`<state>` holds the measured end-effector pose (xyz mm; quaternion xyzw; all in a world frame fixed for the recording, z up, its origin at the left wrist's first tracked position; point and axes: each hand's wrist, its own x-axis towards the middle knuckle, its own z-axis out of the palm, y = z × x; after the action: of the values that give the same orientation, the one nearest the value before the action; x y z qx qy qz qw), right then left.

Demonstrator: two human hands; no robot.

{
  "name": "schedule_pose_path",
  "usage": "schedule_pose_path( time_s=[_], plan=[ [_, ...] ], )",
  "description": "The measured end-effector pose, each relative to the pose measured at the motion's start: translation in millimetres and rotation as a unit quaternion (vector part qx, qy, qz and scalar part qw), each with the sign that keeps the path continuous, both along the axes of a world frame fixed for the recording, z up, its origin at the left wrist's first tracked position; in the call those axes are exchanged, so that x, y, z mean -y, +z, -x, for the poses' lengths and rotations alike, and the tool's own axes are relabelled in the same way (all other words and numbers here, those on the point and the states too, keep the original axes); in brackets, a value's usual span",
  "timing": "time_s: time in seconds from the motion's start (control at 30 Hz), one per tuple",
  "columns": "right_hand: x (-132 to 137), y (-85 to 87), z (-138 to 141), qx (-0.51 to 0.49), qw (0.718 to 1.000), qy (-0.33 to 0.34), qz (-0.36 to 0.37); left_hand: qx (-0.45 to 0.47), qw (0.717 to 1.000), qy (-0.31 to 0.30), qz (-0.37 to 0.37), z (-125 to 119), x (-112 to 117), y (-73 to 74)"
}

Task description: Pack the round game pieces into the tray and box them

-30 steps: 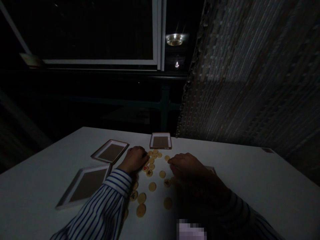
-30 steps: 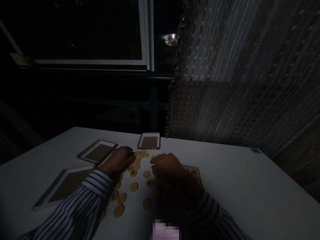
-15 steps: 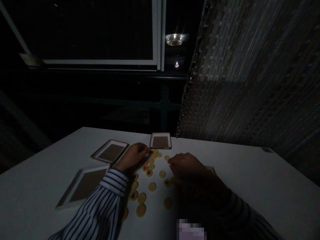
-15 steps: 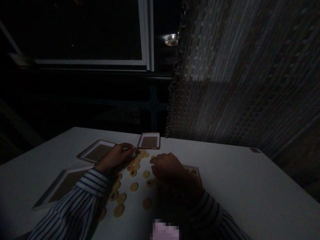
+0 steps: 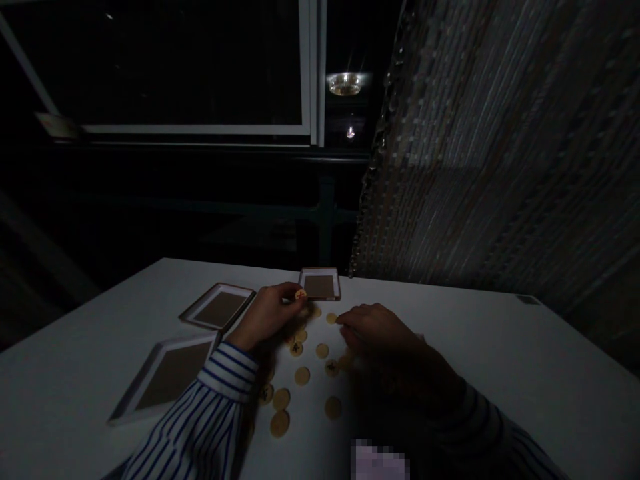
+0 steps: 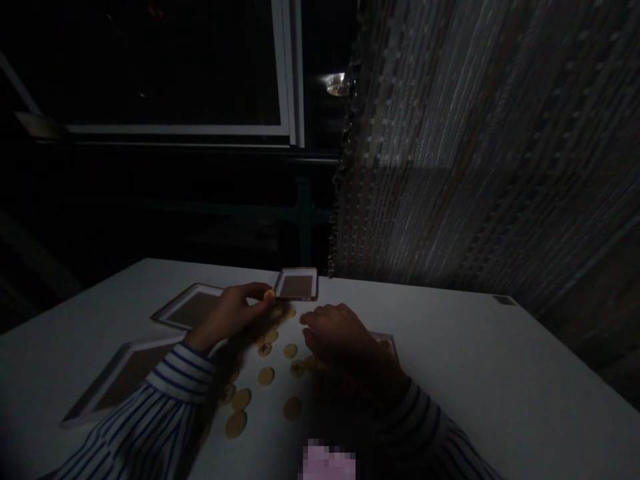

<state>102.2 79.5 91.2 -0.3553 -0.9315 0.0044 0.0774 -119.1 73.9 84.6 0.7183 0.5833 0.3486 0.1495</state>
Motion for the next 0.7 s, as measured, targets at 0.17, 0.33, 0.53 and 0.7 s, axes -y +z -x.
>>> schedule_pose_path(
  time_s=[0.17, 0.33, 0.53, 0.7],
  plan=[
    [1.6, 6.9, -3.6, -0.020, 1.000, -0.003, 0.000, -0.015, 1.000, 0.006, -0.021, -7.3, 3.5, 5.6],
    [4.4, 16.0, -8.4, -0.029, 0.999, -0.011, 0.010, -0.017, 0.999, -0.011, -0.040, -15.5, 8.2, 10.3],
    [11.9, 26.3, -21.0, -0.056, 0.998, -0.043, 0.001, 0.001, 0.999, -0.027, -0.047, -31.2, 17.2, 13.8],
    [18.2, 29.1, -36.7, -0.068, 0.996, -0.064, 0.007, 0.021, 0.998, -0.043, -0.035, -41.5, 24.9, 10.7]
  ],
)
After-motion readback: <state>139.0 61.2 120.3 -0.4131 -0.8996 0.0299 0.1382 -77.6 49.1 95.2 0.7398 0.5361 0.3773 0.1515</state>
